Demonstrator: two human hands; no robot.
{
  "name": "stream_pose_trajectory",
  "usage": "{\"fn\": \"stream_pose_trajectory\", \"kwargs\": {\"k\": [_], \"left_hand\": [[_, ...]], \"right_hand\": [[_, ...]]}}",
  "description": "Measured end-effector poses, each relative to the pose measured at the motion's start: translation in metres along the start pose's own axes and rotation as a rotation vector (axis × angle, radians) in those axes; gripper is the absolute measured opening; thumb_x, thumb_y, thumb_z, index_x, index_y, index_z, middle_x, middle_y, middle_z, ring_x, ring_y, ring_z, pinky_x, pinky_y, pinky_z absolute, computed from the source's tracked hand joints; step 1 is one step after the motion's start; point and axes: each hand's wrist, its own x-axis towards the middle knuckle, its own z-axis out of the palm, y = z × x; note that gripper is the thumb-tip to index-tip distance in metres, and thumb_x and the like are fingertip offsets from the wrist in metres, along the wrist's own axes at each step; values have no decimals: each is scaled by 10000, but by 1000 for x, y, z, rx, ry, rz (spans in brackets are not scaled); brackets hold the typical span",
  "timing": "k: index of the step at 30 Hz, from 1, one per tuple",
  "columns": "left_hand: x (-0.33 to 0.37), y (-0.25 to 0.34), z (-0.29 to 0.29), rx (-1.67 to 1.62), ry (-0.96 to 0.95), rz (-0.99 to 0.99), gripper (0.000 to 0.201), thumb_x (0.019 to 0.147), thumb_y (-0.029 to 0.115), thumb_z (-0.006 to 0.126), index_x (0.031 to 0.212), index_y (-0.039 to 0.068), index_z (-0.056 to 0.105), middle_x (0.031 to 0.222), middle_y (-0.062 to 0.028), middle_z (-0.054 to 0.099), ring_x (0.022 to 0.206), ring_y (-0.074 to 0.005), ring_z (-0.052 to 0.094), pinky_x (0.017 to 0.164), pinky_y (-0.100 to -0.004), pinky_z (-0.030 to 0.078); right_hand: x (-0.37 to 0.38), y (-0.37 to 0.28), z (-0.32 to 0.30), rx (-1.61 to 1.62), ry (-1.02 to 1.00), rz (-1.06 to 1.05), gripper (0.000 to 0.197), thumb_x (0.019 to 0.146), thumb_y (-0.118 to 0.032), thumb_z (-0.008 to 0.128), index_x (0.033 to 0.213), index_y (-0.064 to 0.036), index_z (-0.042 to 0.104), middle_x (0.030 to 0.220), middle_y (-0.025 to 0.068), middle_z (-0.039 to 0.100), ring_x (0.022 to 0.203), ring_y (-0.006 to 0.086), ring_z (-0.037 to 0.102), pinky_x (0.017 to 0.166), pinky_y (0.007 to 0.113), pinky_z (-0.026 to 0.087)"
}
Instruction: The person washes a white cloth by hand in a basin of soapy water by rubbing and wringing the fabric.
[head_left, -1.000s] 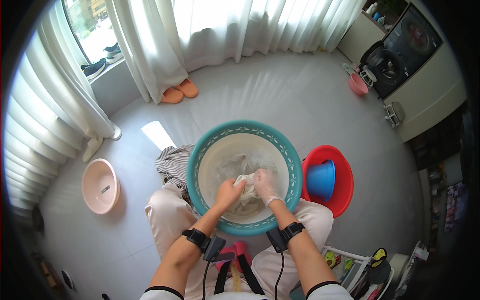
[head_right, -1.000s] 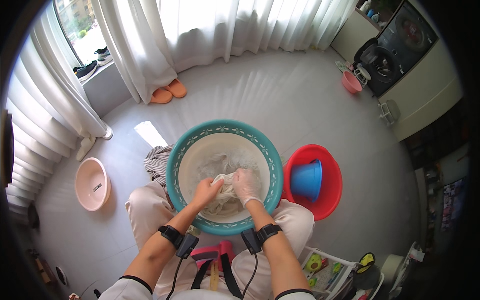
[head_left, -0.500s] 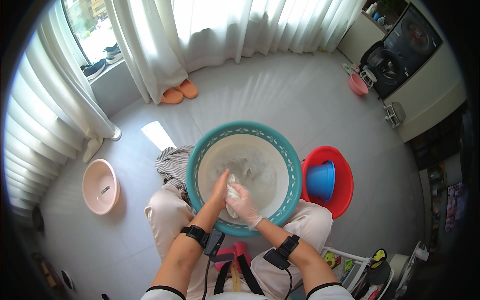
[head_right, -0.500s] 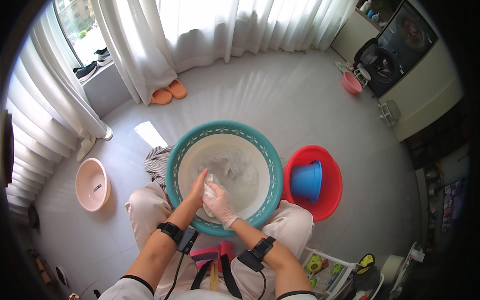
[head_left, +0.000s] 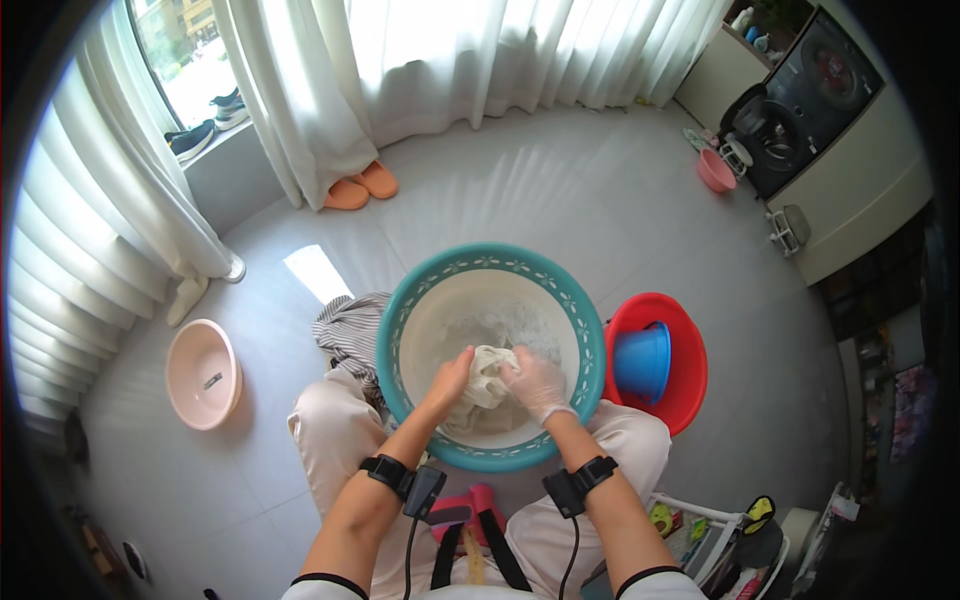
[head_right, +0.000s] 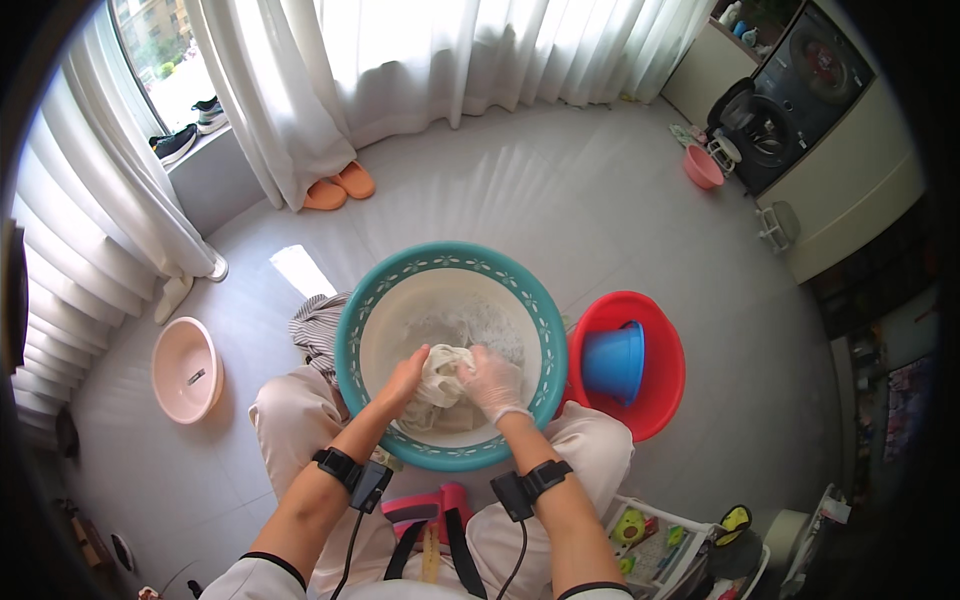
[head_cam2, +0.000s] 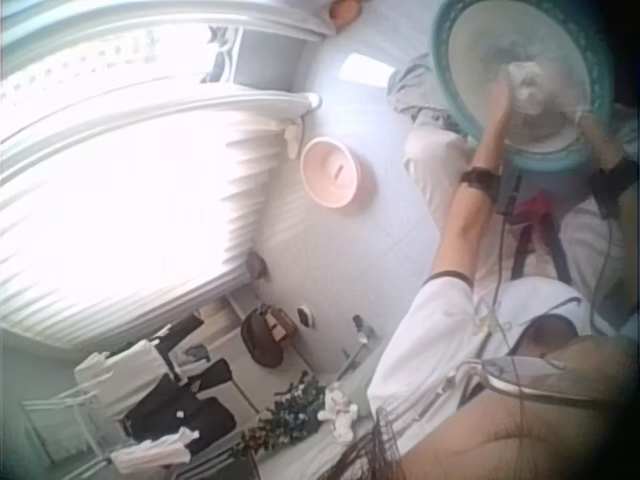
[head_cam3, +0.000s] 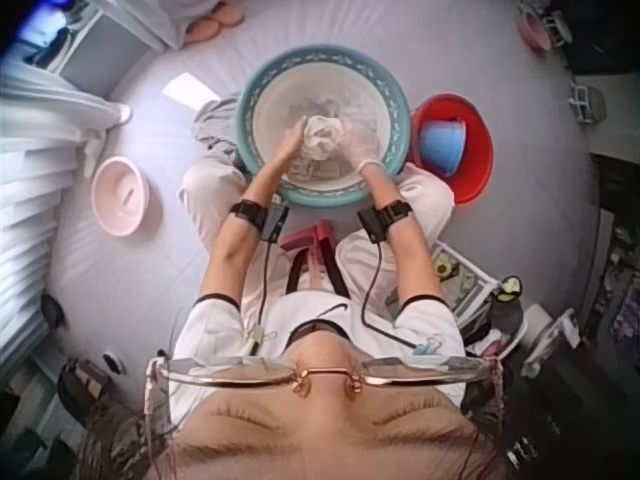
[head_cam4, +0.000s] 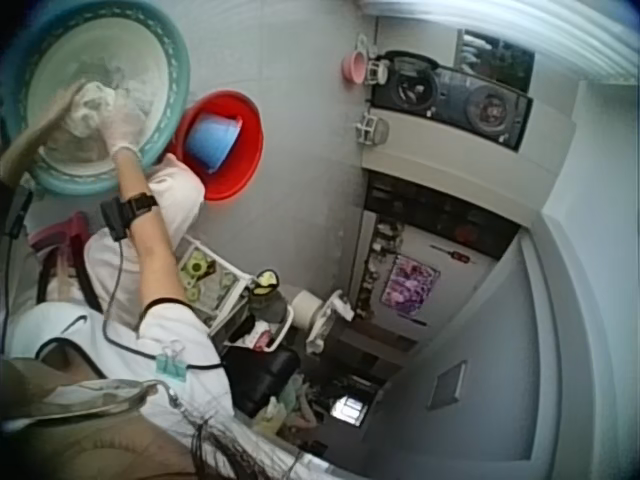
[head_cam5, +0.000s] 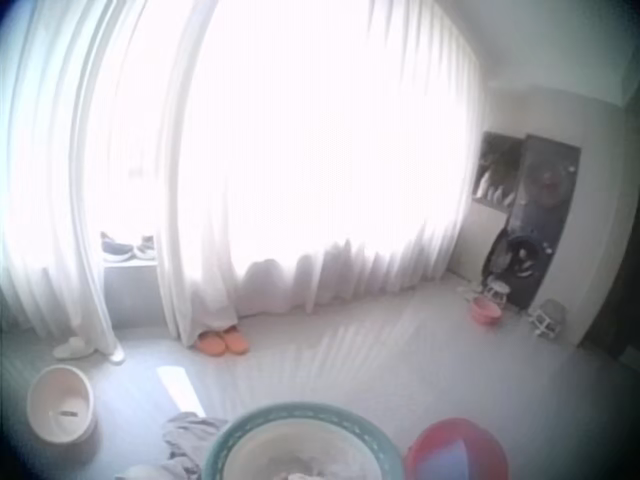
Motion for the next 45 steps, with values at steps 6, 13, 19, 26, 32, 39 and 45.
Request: {"fn": "stream_pose_trajectory", "kwargs": {"k": [6,13,19,26,32,39,45], "left_hand": [[13,-20,-3,502,186,356,560,910,410,503,1306,14,489,1289,-210,520,1149,-283,523,951,-363,399],[27,-35,-8,-345,152,-35,538,919,429,512,1246,2,534,1140,-164,603,1056,-251,565,859,-349,452],[-2,-11,10,-577,1,-106,416,948,380,485,1062,1,612,976,-115,624,855,-221,603,748,-363,479],[-19,-9,19,-84,23,89,421,916,387,533,946,-19,642,832,-140,669,772,-282,637,697,-374,483],[-52,15,13,839,23,537,402,876,401,574,1038,36,619,748,-283,609,793,-372,637,703,-421,484],[-58,30,18,564,155,596,702,830,374,639,1306,-43,335,1015,-292,581,935,-383,599,781,-426,488],[-51,33,5,443,9,632,823,800,331,697,1403,4,244,1104,-245,520,962,-261,543,857,-377,463]], "right_hand": [[-1,-6,10,-389,-450,284,592,813,-508,548,1160,-32,610,1004,207,648,1126,359,498,909,463,410],[-14,-23,67,732,-199,197,507,785,-184,636,1227,28,505,1099,199,595,1011,254,581,874,352,464],[-34,-57,27,496,152,-131,293,778,-179,642,1037,-44,619,988,147,612,855,311,618,750,357,497],[-10,-19,6,293,24,58,232,854,-261,551,985,-89,634,922,160,635,881,364,603,747,444,483],[-12,18,6,-7,-414,94,394,809,-276,578,1178,-136,589,1167,163,592,1147,386,498,986,455,375],[-29,-40,-12,147,-330,-227,737,684,-248,701,1359,-144,423,1187,133,575,1144,336,511,1029,492,298],[-25,-35,-23,135,-227,-289,599,704,-233,703,1263,-117,520,1086,122,637,1077,287,580,992,501,344]]}}
